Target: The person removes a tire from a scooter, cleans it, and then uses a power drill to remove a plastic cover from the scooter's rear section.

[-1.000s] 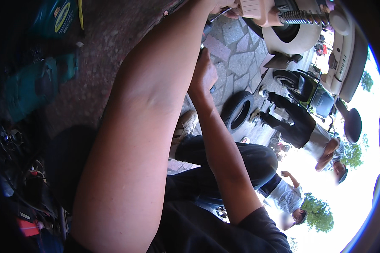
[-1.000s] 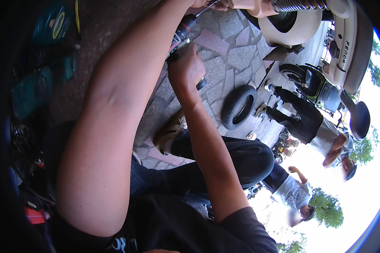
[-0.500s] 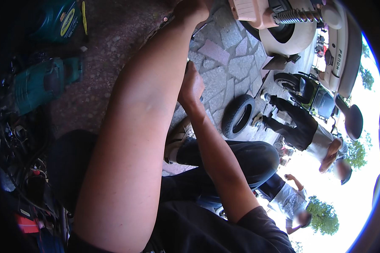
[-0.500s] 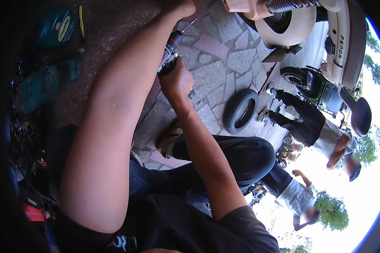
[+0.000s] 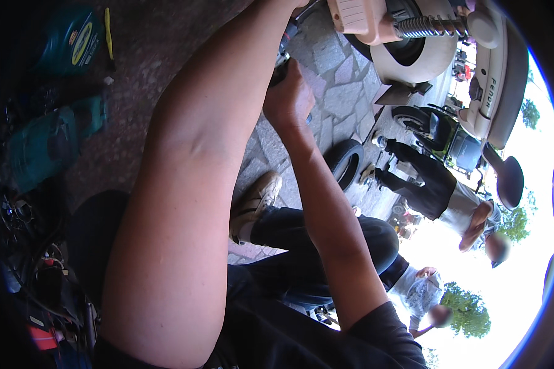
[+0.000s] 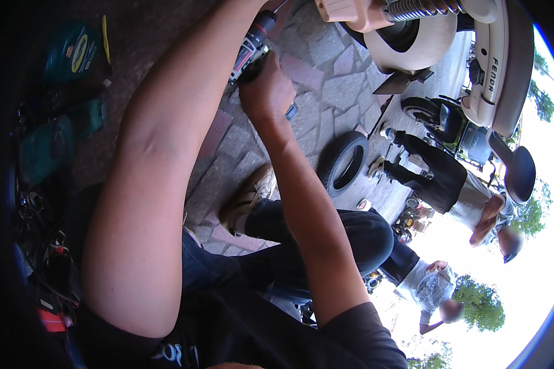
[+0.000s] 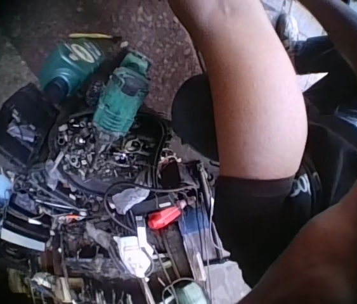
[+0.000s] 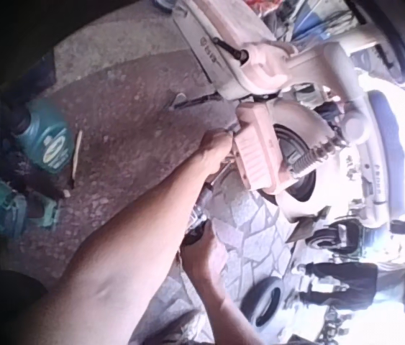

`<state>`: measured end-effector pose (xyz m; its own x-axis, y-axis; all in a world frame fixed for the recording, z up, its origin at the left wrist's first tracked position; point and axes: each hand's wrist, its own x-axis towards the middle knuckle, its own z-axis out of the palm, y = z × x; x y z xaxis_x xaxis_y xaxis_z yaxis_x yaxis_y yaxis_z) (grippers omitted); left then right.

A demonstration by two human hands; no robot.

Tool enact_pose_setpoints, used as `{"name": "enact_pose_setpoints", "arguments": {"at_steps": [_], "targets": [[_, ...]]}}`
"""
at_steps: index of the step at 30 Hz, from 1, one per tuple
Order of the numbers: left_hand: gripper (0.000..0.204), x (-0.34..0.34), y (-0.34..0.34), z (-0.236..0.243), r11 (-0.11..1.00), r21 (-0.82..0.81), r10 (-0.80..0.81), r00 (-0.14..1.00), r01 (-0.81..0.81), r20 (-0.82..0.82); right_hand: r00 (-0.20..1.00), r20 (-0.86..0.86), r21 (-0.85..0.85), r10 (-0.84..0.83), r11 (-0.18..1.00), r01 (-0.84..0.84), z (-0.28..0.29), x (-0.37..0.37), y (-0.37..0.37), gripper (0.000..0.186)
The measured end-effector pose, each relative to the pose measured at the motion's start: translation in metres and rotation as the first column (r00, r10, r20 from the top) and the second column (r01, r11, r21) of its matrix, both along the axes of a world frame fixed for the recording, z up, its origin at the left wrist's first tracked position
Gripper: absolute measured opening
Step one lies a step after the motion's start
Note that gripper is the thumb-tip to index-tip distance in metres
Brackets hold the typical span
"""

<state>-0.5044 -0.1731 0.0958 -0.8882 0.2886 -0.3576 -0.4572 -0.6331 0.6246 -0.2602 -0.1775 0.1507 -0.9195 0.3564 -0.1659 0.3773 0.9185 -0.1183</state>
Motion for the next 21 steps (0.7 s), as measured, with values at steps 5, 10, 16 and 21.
{"name": "enact_pose_setpoints", "arguments": {"at_steps": [5,10,16,21], "targets": [[0.02,0.001,-0.007,0.01,0.998,-0.059,-0.014,1.0,0.013,-0.024,0.999,-0.024,0.02,0.033,0.999,-0.032,0.004,-0.003,0.001,0.039],[0.02,0.007,-0.015,0.014,0.996,-0.084,-0.013,0.998,0.008,-0.06,0.997,-0.074,0.017,-0.021,1.0,0.022,-0.001,-0.005,-0.001,0.029],[0.021,0.013,-0.028,0.019,0.997,-0.079,-0.012,0.997,0.006,-0.078,0.99,-0.138,-0.068,-0.021,0.998,0.011,-0.008,-0.01,0.003,0.04],[0.022,0.014,-0.034,0.023,0.998,-0.068,-0.011,0.996,0.005,-0.087,0.982,-0.188,-0.107,-0.02,0.994,0.0,-0.015,-0.01,0.003,0.043]]}}
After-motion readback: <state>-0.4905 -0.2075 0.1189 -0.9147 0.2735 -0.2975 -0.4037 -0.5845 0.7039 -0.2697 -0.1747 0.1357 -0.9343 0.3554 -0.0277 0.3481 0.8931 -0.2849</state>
